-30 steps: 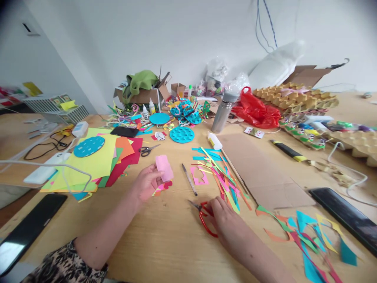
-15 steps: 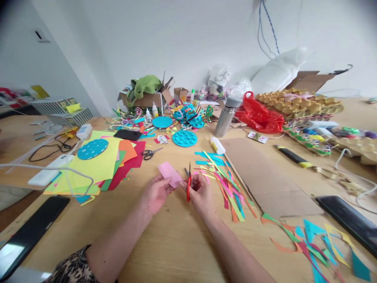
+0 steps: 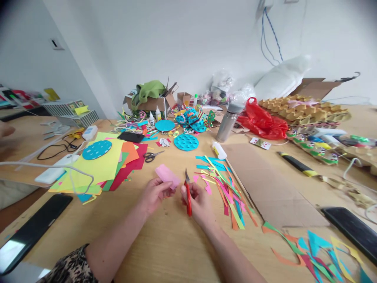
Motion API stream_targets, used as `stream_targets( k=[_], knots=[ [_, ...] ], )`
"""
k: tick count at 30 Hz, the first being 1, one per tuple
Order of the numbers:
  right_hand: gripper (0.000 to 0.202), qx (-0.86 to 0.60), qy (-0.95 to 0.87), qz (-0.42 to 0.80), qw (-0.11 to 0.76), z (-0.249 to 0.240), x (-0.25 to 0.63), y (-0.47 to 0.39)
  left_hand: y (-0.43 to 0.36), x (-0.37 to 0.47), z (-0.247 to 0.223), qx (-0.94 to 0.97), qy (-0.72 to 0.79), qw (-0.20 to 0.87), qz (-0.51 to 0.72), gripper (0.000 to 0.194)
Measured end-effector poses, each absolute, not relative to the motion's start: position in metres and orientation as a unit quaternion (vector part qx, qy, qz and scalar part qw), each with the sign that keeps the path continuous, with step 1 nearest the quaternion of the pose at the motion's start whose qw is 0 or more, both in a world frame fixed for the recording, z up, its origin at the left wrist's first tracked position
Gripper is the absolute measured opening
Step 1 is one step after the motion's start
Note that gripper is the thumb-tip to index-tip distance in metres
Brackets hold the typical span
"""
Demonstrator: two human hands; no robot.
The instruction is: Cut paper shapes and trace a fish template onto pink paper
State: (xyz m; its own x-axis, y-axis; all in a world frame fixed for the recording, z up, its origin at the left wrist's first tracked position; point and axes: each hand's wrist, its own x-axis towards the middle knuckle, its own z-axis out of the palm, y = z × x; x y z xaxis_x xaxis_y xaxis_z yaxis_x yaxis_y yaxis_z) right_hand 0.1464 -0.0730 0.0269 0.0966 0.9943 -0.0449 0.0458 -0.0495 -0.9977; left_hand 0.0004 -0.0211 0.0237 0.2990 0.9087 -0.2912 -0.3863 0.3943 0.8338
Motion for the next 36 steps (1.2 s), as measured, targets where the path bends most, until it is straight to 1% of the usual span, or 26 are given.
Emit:
stream_targets(
  k=[3,6,12,21,29,36],
  knots=[
    [0.053,-0.533,-0.511,0.506,0.446,0.024,0.138,-0.078,-0.016,-0.003,0.026,0.28,0.385,0.742,0.472,0.03],
    [0.056,-0.529,-0.518,0.532,0.41,0.02,0.13,-0.082,-0.014,-0.004,0.026,0.243,0.381,0.745,0.49,0.027],
    [0.061,-0.556,-0.52,0.538,0.361,0.017,0.125,-0.084,-0.019,-0.002,0.024,0.254,0.365,0.759,0.477,0.026],
    [0.057,-0.53,-0.533,0.542,0.375,0.018,0.124,-0.087,-0.023,0.001,0.026,0.261,0.387,0.747,0.474,0.028],
    [0.056,-0.528,-0.509,0.548,0.404,0.009,0.125,-0.083,-0.029,0.003,0.026,0.275,0.374,0.753,0.466,0.026],
    [0.059,-0.526,-0.507,0.553,0.401,0.013,0.126,-0.083,-0.026,0.003,0.024,0.283,0.386,0.748,0.46,0.025]
  ],
)
